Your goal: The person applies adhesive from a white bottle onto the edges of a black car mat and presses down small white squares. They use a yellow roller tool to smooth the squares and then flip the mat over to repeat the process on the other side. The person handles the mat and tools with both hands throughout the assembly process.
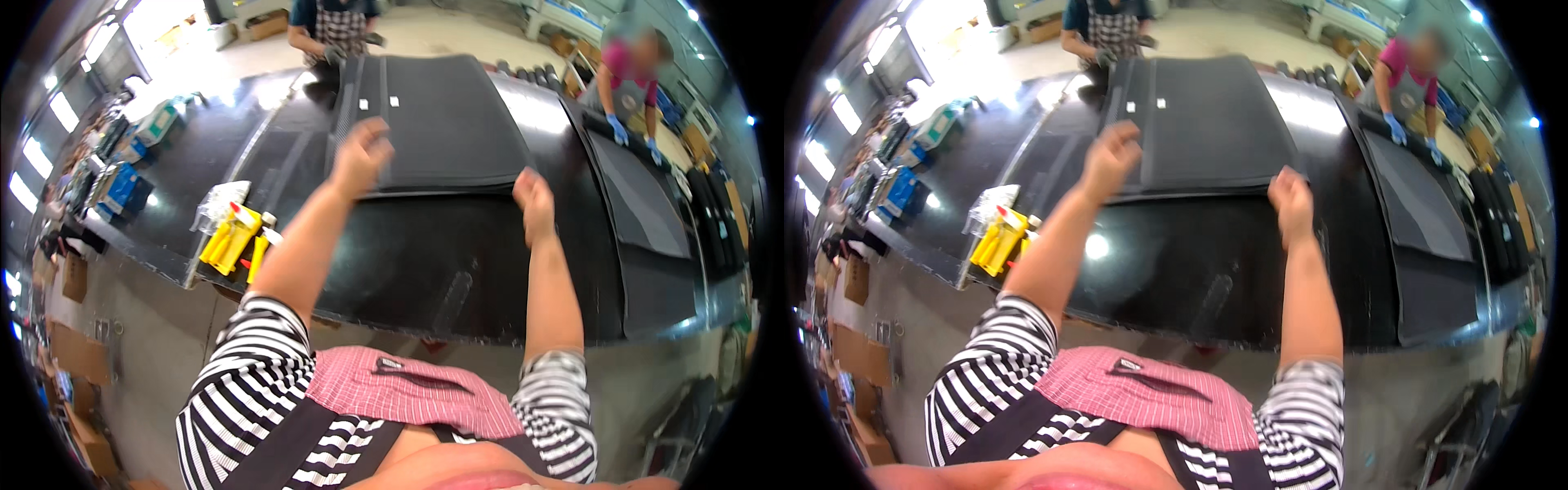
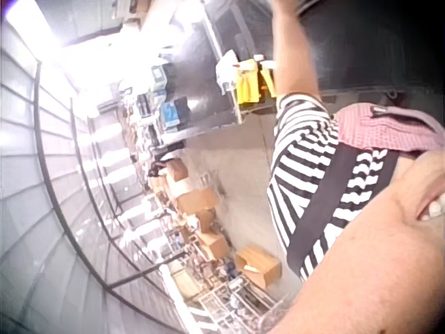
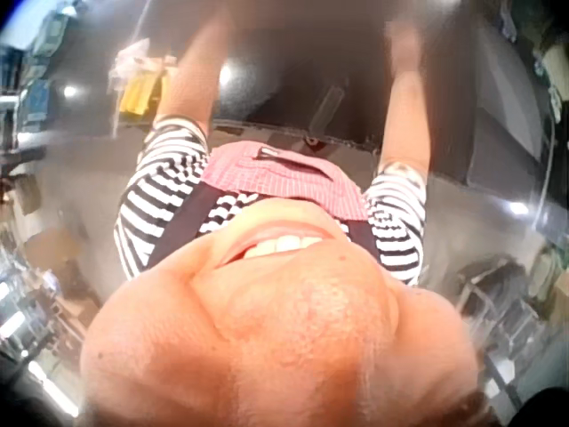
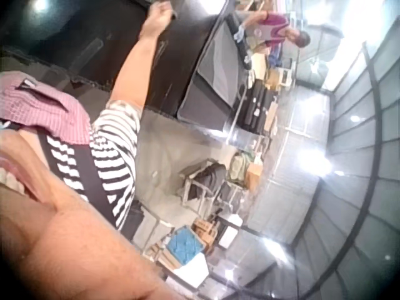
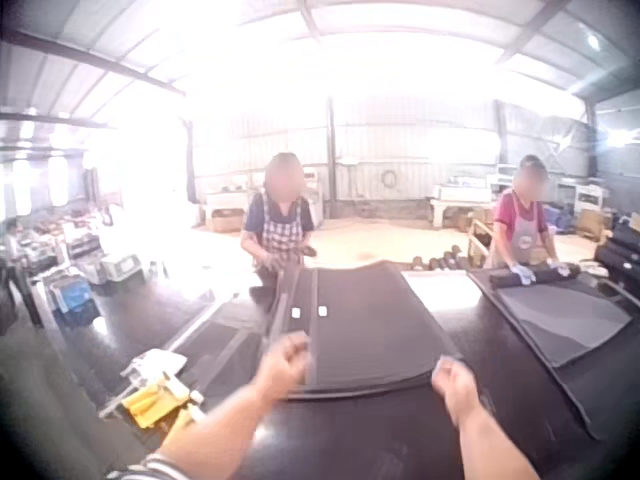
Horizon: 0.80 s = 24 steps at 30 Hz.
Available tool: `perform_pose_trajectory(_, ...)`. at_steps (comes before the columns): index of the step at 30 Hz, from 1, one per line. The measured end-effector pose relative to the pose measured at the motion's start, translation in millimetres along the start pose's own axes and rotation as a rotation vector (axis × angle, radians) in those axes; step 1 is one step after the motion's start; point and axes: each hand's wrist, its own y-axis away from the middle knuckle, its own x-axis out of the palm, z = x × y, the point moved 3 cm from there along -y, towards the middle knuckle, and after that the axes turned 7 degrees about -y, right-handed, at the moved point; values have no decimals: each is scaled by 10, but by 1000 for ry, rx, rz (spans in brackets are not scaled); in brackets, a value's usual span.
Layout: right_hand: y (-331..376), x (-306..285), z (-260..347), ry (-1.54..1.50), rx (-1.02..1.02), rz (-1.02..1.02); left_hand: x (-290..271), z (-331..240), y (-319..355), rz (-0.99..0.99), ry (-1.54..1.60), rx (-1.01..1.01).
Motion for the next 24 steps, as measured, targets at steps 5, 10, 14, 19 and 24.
perform_pose_trajectory(5,2221,117,-413,235,42,184,496,418,1851,620,-340,246)
perform_pose_trajectory(10,3434,-358,-705,97,181,-149,922,745,2696,924,-318,654)
perform_pose_trajectory(14,3738,-220,-768,284,87,-121,1159,600,2783,1044,-248,815)
perform_pose_trajectory(19,4531,-61,-788,419,7,-394,1493,461,3008,1126,-170,1036)
perform_pose_trajectory(24,6409,-146,-1414,536,341,-701,2130,594,3795,1498,37,1166)
